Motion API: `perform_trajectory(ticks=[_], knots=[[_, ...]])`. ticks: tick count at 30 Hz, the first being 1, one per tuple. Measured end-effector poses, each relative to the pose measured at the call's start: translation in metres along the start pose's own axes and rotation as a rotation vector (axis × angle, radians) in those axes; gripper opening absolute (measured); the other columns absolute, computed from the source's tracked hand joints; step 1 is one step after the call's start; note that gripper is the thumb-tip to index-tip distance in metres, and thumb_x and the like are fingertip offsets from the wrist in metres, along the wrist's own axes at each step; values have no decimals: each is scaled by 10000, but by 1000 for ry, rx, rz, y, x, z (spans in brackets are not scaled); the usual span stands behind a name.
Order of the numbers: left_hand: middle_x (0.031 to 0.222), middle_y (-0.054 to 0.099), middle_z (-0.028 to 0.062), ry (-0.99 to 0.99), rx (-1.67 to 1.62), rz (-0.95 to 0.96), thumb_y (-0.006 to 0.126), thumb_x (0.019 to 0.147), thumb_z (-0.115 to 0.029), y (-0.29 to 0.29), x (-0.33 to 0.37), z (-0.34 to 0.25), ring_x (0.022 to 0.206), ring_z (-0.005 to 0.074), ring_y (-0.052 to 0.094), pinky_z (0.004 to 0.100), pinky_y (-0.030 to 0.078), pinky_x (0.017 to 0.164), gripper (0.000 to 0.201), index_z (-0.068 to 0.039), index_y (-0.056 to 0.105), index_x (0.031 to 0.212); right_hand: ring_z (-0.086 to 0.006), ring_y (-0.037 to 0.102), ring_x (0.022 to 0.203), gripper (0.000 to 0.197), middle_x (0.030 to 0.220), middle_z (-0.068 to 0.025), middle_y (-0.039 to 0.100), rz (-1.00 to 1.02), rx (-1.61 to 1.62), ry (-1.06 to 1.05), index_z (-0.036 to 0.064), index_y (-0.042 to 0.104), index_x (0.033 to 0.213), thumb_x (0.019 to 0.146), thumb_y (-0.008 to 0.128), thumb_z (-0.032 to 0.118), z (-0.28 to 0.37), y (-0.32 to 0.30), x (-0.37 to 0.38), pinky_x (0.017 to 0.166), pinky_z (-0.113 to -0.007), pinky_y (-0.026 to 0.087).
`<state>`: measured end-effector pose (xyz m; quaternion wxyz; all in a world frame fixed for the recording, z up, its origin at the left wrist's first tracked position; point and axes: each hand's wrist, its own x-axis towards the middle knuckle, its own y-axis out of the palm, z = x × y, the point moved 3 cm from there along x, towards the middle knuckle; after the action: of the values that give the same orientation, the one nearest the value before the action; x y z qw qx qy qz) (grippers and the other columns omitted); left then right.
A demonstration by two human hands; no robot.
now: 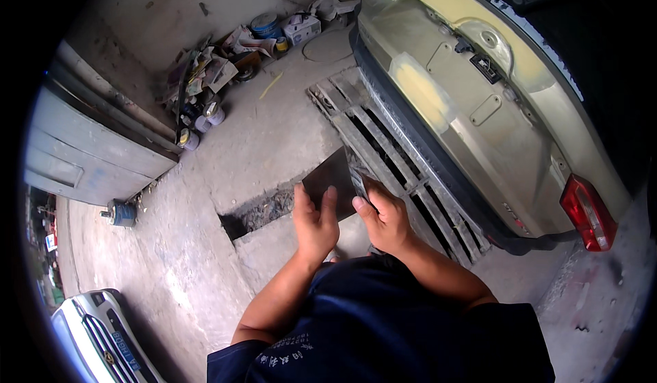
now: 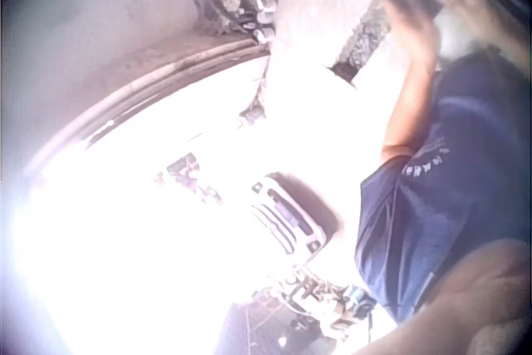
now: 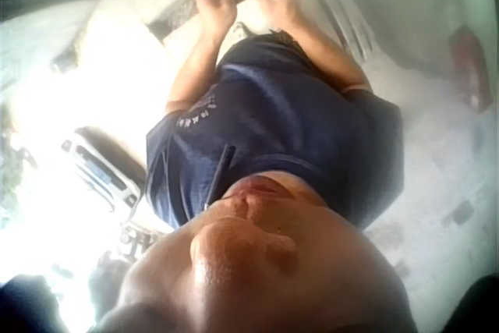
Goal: The person applies yellow body filler to a damaged section of a car trunk using a metal spreader. They smooth the surface with their finger and handle sandpaper sheets before and after the application.
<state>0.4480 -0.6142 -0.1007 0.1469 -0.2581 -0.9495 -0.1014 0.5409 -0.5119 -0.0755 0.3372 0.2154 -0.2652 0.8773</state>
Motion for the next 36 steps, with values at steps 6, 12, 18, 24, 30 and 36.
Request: perform_trajectory(ticks=[6, 12, 18, 24, 30, 36], knots=[[845, 644, 125, 219, 243, 31, 575, 889, 17, -6, 0, -7, 739, 165, 622, 267, 490, 657, 188, 21, 495, 1059, -409, 624, 882, 280, 976, -232, 622, 107, -22, 107, -36, 545, 1163, 905, 523, 70, -6, 5, -8, 731, -386, 500], [796, 646, 171, 240, 350, 102, 599, 866, 5, -5, 15, -23, 663, 255, 658, 309, 505, 601, 228, 10, 509, 1075, -427, 609, 881, 291, 978, -235, 614, 189, 30, 203, -22, 540, 1164, 882, 519, 44, 1, -4, 0, 732, -414, 498], [797, 647, 174, 327, 519, 88, 604, 847, 22, 0, 11, -21, 662, 287, 663, 314, 510, 600, 245, 3, 513, 1074, -430, 550, 1033, 447, 1137, -293, 549, 199, -207, 105, -103, 424, 1284, 862, 501, 23, 1, 3, -4, 878, -428, 473], [809, 648, 172, 347, 403, 96, 607, 839, 31, 0, 20, -27, 657, 307, 658, 323, 512, 597, 245, 0, 516, 1064, -423, 559, 1005, 449, 1094, -300, 560, 288, -245, 188, -125, 434, 1262, 837, 503, 3, -3, 5, -6, 868, -432, 476], [794, 643, 170, 400, 476, 110, 612, 835, 33, 3, 19, -26, 638, 312, 648, 331, 509, 586, 268, 1, 504, 1077, -424, 564, 994, 425, 1087, -290, 566, 158, -203, 172, -114, 440, 1257, 855, 494, 12, 11, -4, 7, 863, -437, 474], [779, 638, 140, 336, 375, 95, 626, 853, 8, 1, 26, -19, 617, 216, 623, 292, 492, 582, 237, 7, 510, 1060, -388, 605, 875, 352, 963, -235, 613, 165, -207, 123, -68, 497, 1222, 894, 497, 58, -9, -3, 4, 795, -419, 495]])
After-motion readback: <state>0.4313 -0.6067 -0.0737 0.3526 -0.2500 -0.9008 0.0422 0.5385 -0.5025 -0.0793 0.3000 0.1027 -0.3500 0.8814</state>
